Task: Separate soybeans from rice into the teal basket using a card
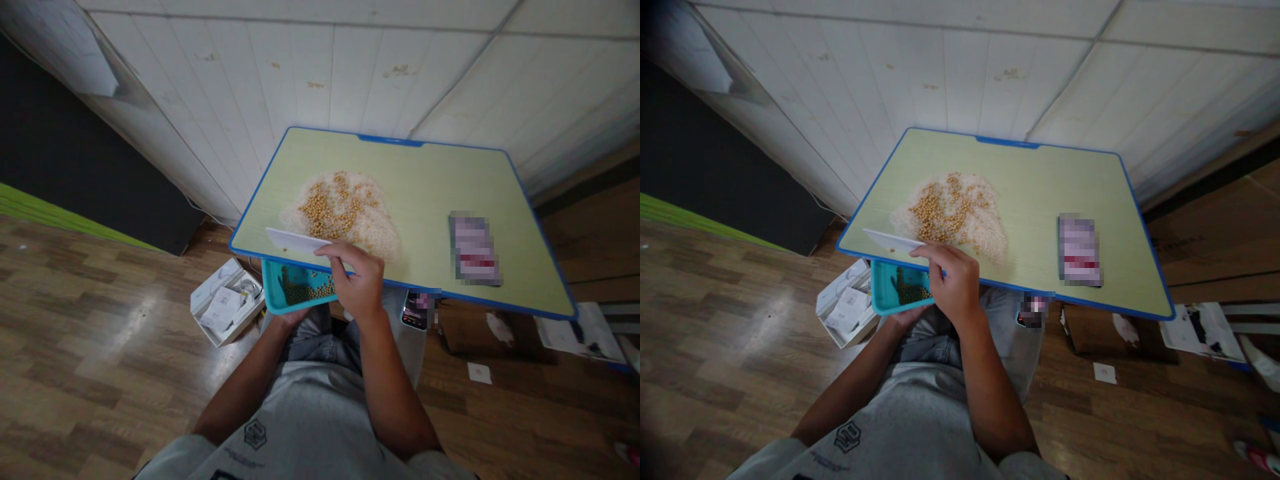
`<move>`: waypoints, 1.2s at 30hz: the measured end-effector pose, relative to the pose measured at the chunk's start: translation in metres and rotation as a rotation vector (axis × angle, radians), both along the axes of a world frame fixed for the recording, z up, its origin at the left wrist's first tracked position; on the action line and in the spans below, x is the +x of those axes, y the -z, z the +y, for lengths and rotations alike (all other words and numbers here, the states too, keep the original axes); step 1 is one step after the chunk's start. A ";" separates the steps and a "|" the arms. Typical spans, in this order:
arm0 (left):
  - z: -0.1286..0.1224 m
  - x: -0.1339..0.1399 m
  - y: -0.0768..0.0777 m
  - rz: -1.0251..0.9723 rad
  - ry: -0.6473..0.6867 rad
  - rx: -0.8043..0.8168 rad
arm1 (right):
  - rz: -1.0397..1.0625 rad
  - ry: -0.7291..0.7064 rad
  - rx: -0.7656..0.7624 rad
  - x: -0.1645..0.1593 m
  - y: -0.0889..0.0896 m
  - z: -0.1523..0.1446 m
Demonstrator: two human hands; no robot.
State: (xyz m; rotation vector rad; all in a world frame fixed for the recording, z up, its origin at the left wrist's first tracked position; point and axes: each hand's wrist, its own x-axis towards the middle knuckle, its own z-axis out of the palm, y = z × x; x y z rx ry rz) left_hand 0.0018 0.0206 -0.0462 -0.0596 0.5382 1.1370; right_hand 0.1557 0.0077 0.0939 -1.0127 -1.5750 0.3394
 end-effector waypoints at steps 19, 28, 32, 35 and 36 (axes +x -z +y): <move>-0.002 0.004 -0.011 0.188 0.064 0.027 | 0.006 0.001 0.024 0.009 -0.007 -0.013; -0.002 0.004 -0.006 0.127 0.057 -0.006 | 0.013 -0.003 -0.010 0.010 -0.006 -0.014; -0.002 0.002 0.001 0.088 0.096 0.017 | -0.006 0.012 -0.030 0.010 -0.006 -0.015; -0.003 0.002 0.002 0.076 0.101 0.028 | -0.001 0.013 -0.025 0.011 -0.005 -0.015; -0.003 0.002 0.002 0.074 0.114 0.028 | 0.004 0.010 -0.022 0.011 -0.005 -0.015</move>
